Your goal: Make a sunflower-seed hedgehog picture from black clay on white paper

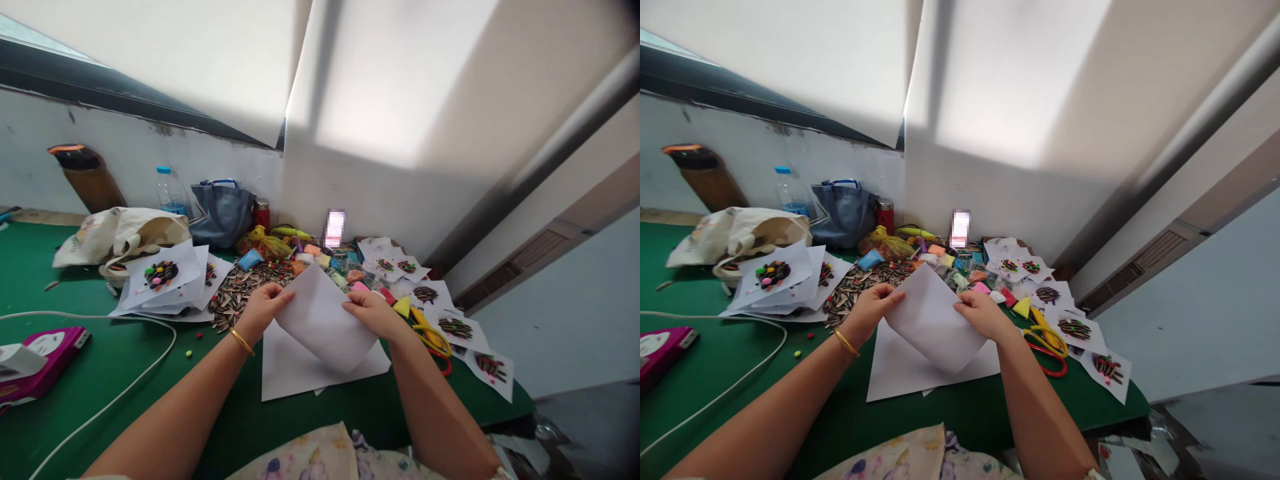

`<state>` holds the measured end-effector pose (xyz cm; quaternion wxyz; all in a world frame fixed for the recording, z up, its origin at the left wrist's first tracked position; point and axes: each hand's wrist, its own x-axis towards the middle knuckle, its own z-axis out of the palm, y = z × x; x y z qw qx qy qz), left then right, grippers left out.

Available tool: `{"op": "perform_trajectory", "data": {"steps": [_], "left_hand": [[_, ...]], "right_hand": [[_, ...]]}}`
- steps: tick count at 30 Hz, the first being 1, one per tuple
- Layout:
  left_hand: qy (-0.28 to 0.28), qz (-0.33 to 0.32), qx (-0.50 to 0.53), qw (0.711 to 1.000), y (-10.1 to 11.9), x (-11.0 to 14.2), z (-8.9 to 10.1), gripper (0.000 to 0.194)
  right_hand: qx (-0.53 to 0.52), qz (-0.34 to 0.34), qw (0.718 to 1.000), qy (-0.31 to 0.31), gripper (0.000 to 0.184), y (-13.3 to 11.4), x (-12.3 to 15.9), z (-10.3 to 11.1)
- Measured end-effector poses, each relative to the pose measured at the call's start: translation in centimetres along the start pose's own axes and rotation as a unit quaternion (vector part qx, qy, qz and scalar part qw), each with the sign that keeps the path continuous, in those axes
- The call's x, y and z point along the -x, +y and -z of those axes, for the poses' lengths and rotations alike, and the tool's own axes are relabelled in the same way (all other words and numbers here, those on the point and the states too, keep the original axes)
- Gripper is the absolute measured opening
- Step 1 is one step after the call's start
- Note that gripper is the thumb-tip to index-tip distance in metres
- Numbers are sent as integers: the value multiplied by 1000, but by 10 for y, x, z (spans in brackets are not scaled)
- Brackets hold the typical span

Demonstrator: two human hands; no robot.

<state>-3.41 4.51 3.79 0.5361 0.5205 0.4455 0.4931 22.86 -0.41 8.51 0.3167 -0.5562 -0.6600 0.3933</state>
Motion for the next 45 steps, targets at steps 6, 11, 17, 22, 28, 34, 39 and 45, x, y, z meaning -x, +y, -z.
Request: {"op": "perform_trajectory", "data": {"steps": [6,11,17,22,28,34,39,45], "left_hand": [[-5,-10,-25,1000,-5,-2,3,36],[-6,-11,-29,1000,-7,-3,3,37],[0,-9,-39,999,-6,-3,4,40],[1,-7,-49,999,-5,-3,3,40],[-3,-8,-51,999,-6,-4,4,42],[-5,-9,-54,999,-7,-4,5,43],[-6,-10,-55,998,-8,-5,5,42],[-2,-7,-53,999,-8,-4,4,40]], "right_hand": [[23,-7,1000,5,18,-1,0,1],[37,-9,999,0,19,-4,0,1],[56,-7,998,-5,21,-4,0,1],[82,-6,997,-9,25,-7,1,2],[88,-12,996,-22,25,-7,0,3],[86,-16,996,-23,25,-5,0,3],[97,-15,995,-19,26,-4,0,3],[86,-9,996,-16,26,-6,0,3]]}}
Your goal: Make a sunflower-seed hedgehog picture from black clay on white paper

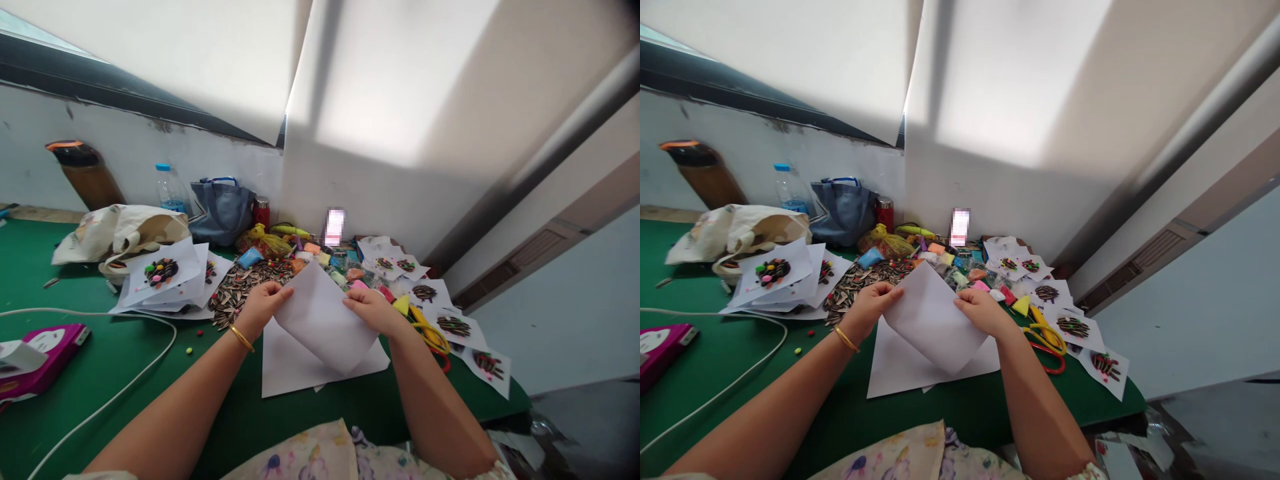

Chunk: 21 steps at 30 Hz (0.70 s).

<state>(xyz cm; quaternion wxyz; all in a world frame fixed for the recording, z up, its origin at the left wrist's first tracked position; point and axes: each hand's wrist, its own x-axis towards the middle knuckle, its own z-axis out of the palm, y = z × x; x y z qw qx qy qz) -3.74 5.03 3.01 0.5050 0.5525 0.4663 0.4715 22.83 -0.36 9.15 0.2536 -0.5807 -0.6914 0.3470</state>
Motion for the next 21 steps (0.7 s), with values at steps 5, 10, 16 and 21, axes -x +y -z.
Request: {"op": "perform_trajectory", "data": {"steps": [5,10,16,21], "left_hand": [[0,-3,-2,1000,0,0,0,40],[2,0,4,1000,1,0,0,38],[-2,42,240,970,10,6,-6,40],[-174,153,353,907,13,22,-17,48]], "right_hand": [[25,2,1000,1,27,-2,0,1],[81,32,996,-12,23,-3,1,3],[41,47,997,48,26,5,-3,0],[-135,25,982,129,25,14,-11,-18]]}}
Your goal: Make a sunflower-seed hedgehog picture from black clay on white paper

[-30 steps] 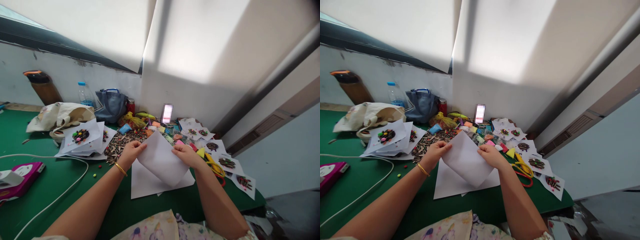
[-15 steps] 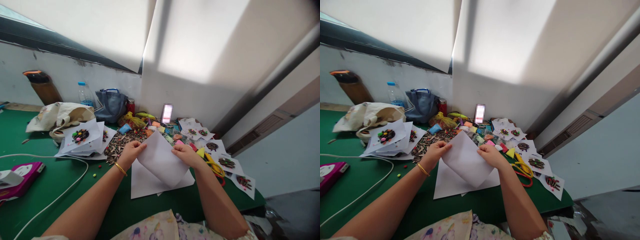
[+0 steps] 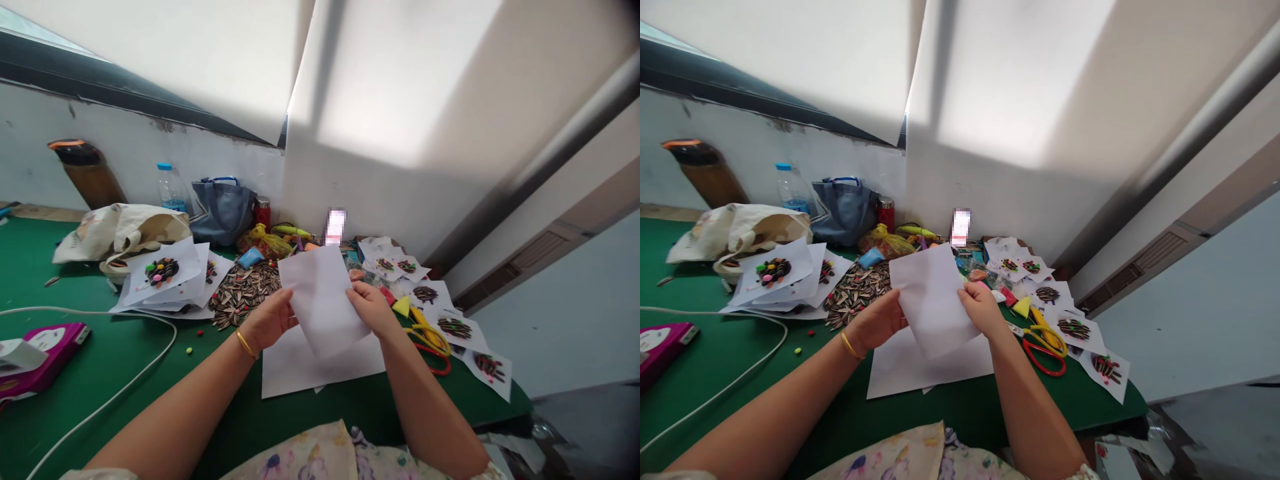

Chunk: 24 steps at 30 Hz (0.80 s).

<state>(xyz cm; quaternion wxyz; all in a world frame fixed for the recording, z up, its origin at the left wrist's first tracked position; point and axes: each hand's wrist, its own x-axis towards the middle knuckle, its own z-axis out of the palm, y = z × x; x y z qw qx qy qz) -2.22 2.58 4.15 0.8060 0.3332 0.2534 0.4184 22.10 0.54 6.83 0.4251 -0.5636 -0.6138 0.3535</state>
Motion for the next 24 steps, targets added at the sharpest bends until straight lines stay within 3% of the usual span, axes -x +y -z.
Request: {"op": "perform_trajectory", "data": {"steps": [2,6,13,17,22,24], "left_hand": [[5,16,-45,999,-7,1,-3,50],[69,1,-145,987,-13,-3,-1,50],[146,-22,-267,952,-6,-13,14,34],[150,-13,-272,951,-1,-12,13,36],[94,-28,-226,969,1,-11,14,48],[106,-37,-222,969,1,-12,17,50]], "right_hand": [[-44,-17,999,14,27,7,-1,-8],[-104,-49,993,23,31,26,-1,-20],[-186,-81,979,20,36,57,-2,-34],[-202,-70,977,24,33,64,-1,-38],[-216,-60,975,-3,32,70,3,-44],[-213,-64,975,-16,33,71,4,-46]]}}
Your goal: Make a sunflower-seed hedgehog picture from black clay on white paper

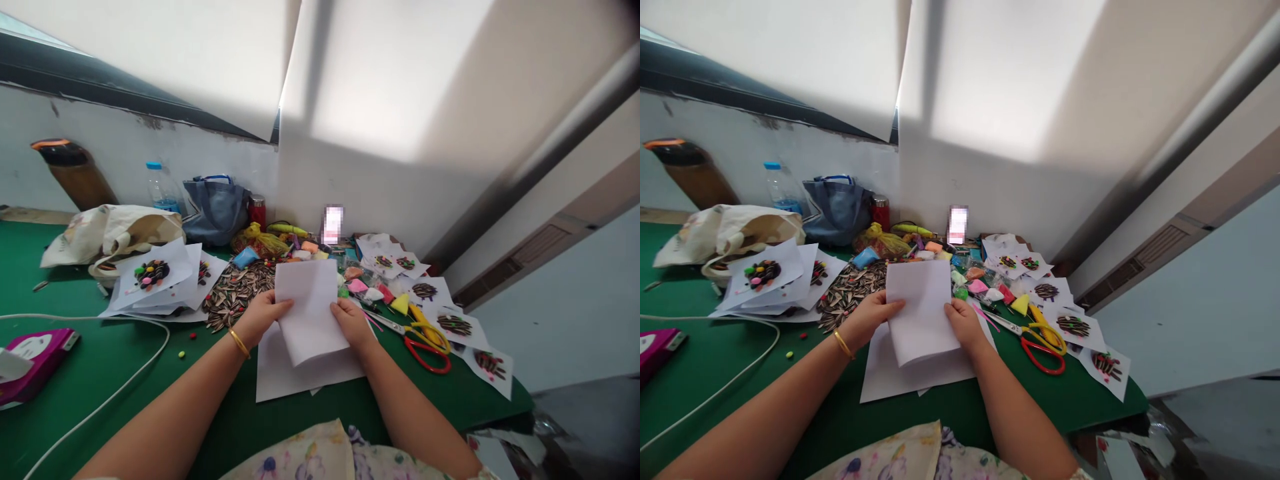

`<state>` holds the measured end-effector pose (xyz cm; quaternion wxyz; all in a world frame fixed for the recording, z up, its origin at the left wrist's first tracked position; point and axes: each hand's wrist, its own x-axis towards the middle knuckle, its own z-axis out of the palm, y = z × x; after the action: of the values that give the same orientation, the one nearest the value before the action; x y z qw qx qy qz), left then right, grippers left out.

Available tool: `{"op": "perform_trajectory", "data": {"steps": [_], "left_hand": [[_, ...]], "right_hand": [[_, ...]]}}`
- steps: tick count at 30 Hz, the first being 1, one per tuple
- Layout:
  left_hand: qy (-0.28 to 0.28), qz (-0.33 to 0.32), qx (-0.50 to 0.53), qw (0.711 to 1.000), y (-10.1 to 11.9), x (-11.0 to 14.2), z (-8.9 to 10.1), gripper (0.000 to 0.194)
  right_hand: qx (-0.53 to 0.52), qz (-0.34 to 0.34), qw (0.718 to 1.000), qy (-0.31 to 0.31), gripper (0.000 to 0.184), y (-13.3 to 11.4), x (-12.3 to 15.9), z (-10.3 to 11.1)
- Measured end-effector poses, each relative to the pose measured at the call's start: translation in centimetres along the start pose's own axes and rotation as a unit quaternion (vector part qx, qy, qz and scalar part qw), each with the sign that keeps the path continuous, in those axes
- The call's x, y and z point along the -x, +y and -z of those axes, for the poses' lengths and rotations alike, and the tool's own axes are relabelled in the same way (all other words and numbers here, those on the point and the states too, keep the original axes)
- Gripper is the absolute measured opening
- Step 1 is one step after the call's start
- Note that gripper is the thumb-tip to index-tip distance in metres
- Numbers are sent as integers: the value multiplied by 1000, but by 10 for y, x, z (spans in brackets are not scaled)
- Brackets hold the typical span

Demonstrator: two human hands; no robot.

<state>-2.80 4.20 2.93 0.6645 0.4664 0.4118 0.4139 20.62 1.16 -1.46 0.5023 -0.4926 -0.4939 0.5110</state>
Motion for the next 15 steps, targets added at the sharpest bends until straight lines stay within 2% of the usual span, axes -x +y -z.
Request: {"op": "perform_trajectory", "data": {"steps": [5,9,12,15], "left_hand": [[65,-25,2,998,-2,-5,4,51],[54,-42,48,997,1,-5,5,50],[35,-56,58,996,4,-5,8,53],[73,-78,48,993,3,-9,13,46]], "right_hand": [[4,1,1000,0,34,0,0,-7],[13,-10,1000,4,37,0,1,-8],[17,-20,1000,-16,37,0,2,-7],[14,-24,999,-35,37,0,3,-8]]}}
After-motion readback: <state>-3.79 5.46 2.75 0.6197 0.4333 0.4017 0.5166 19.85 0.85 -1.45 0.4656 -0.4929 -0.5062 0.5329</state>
